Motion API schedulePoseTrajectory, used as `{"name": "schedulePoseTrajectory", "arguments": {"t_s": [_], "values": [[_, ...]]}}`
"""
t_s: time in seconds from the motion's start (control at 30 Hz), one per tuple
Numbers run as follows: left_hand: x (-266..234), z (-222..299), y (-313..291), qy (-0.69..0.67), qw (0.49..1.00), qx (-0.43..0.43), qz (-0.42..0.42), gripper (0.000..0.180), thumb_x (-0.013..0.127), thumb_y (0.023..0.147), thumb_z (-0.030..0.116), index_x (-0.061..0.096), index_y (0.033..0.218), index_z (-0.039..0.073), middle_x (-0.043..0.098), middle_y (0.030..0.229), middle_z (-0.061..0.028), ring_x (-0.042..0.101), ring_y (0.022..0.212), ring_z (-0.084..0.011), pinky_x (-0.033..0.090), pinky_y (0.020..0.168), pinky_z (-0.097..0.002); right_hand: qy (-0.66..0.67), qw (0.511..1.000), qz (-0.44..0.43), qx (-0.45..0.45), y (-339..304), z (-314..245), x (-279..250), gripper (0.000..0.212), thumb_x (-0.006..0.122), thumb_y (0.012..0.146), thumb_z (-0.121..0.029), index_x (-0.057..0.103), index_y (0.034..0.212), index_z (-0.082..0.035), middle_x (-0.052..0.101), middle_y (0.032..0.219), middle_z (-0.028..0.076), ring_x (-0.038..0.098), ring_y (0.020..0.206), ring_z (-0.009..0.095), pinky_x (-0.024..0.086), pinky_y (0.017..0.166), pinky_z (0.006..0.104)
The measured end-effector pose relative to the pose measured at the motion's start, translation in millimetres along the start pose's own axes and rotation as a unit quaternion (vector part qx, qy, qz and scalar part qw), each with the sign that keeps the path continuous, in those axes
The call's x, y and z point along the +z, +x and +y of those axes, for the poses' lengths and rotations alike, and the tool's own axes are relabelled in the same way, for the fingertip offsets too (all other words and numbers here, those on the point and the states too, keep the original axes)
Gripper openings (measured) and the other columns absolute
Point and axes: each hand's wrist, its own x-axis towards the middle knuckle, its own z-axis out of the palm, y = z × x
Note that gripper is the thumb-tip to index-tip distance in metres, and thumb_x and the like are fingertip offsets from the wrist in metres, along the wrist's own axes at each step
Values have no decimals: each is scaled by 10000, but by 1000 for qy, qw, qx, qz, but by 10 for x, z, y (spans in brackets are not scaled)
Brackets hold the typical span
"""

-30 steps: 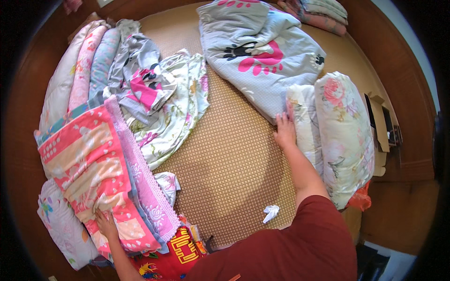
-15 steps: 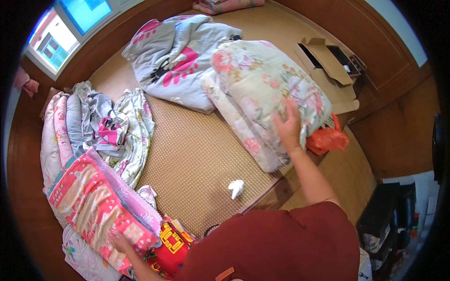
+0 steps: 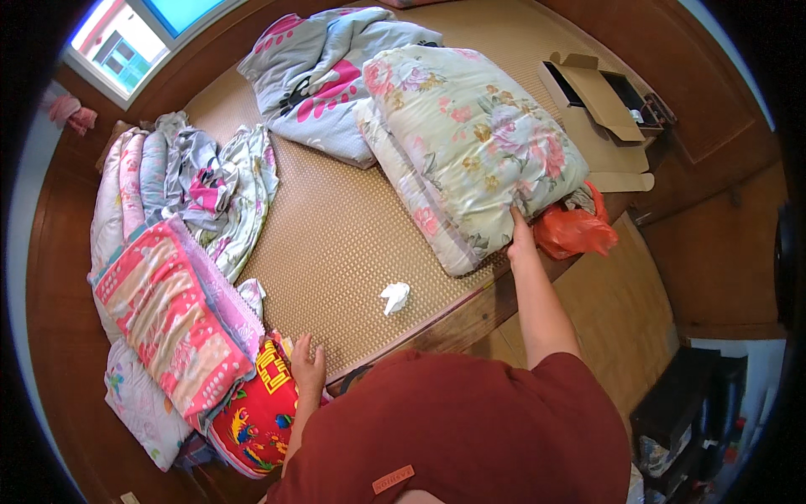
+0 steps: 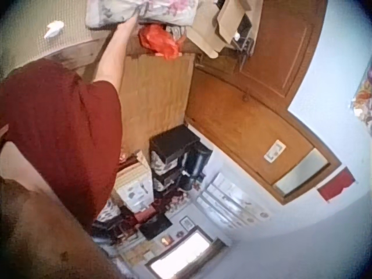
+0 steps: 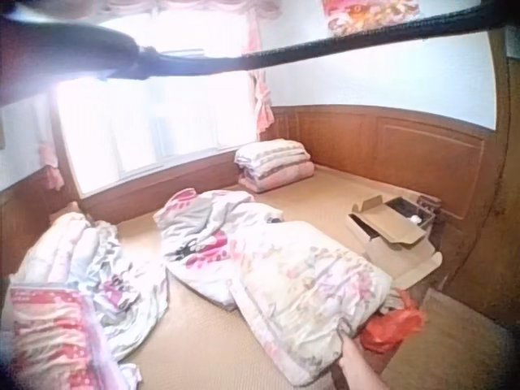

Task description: The person folds multiple pieces of bedding, including a colorful striped quilt, a white floral duvet, and a pink patterned blanket. They unfold each item, align the edges, and fold them into compact rectangular shapes, stacking them on a wooden platform bed.

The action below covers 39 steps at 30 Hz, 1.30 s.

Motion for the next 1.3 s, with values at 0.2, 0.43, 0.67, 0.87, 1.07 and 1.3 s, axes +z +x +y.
{"name": "schedulePoseTrajectory", "arguments": {"t_s": [0.2,0.43,0.67,0.87,1.07,1.3], "values": [[4,254,-158,-59,995,-72,-20,396,590,789,162,508,1141,1,533,1143,-178,514,1056,-284,409,886,-335,65,996,-61,-32,-339,-228,517,433,653,759,-184,503,1139,-40,570,1054,72,558,935,199,465,786,328],[-44,768,591,-366,915,-144,-89,622,584,812,334,352,1288,10,459,1247,-140,483,1094,-248,410,886,-352,-108,965,-196,-136,-1468,-500,1530,174,678,716,-156,621,747,5,588,740,2,515,617,98,422,566,259],[122,1377,930,-638,684,-309,-172,582,544,802,446,410,1216,60,520,1154,-128,539,1016,-274,477,810,-460,-541,747,-381,59,-1977,406,960,562,583,737,-544,637,850,3,633,765,126,589,711,176,456,649,310],[390,1268,846,-573,763,-267,-139,396,564,801,217,465,1121,7,584,1005,-115,603,849,-256,514,698,-401,-360,830,-332,267,-1481,644,-544,452,591,806,-260,454,1175,-38,573,1010,79,601,830,182,493,658,259],[336,1369,830,-550,775,-267,-160,422,572,789,258,466,1133,38,593,971,-92,608,807,-217,509,652,-367,54,986,34,153,-929,301,-2037,593,441,826,-540,378,1227,-107,565,1037,125,583,852,287,483,649,378],[39,1583,914,-606,768,-179,-106,370,575,763,73,482,1099,-49,578,1018,-121,593,882,-217,488,773,-317,108,994,1,20,-988,-181,-976,509,463,831,-459,454,1204,-113,529,1169,69,515,1049,230,448,823,420]]}}
